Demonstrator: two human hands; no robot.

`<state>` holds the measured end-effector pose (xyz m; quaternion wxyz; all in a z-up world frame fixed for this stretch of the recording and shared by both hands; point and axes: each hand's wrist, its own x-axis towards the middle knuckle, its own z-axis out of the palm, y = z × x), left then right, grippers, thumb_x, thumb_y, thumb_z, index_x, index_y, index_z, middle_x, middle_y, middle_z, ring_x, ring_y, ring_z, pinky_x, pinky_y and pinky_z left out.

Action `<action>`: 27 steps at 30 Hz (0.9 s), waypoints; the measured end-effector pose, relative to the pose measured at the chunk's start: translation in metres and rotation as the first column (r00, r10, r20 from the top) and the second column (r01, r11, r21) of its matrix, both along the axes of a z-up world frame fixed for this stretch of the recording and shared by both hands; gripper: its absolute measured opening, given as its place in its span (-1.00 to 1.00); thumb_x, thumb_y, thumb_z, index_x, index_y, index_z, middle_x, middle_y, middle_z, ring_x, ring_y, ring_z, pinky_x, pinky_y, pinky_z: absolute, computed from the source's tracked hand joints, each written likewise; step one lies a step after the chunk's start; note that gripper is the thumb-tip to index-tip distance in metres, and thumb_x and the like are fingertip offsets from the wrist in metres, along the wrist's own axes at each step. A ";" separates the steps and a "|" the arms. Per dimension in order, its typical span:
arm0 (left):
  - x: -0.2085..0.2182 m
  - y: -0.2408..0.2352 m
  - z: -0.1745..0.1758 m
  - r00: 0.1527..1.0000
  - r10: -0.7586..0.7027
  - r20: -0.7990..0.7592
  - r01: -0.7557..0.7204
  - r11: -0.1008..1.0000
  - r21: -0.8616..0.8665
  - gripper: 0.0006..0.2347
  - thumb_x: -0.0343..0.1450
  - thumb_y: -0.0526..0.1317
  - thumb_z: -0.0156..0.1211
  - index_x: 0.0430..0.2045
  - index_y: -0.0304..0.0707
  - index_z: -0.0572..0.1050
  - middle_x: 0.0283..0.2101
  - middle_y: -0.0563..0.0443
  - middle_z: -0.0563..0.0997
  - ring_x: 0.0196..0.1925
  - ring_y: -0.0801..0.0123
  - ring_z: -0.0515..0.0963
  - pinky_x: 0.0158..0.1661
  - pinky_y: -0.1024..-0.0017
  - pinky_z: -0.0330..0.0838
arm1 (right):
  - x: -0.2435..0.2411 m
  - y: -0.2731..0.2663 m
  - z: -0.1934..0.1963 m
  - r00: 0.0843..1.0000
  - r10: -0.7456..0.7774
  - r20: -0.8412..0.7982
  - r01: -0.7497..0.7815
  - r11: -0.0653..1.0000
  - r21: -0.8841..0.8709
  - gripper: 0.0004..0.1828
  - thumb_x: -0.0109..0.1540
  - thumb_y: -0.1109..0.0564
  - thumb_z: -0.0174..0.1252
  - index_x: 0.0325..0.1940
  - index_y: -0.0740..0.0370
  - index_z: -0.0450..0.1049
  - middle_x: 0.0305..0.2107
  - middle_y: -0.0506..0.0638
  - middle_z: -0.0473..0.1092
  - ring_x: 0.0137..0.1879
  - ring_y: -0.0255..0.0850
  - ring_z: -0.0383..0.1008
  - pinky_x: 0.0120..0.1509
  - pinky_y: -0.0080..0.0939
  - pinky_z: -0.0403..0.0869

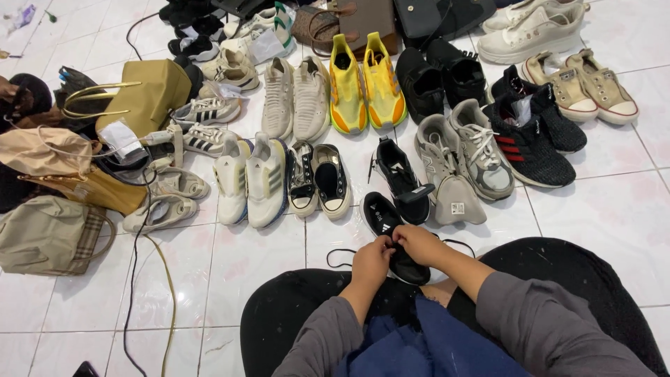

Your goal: The person sits on the floor surrounded by various shoes and handbags. They pick up a black sneaker and proceed to thread a black shoelace through the eyelets, pulling the laces tight and adjusting them throughout the video.

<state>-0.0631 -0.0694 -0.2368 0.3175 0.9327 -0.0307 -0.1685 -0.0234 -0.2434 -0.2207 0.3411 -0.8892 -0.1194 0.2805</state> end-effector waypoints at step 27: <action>0.005 0.006 -0.014 0.992 0.012 -0.128 -0.005 0.998 0.055 -0.87 0.42 -0.13 0.27 -0.26 -0.07 0.66 -0.23 0.03 0.73 -0.05 0.06 0.69 -0.06 0.20 0.54 | -0.011 -0.006 -0.044 0.885 0.005 0.465 0.055 0.992 -0.117 -0.90 0.23 -0.05 0.26 -0.25 -0.08 0.63 -0.39 -0.12 0.40 -0.14 -0.14 0.32 -0.13 -0.15 0.22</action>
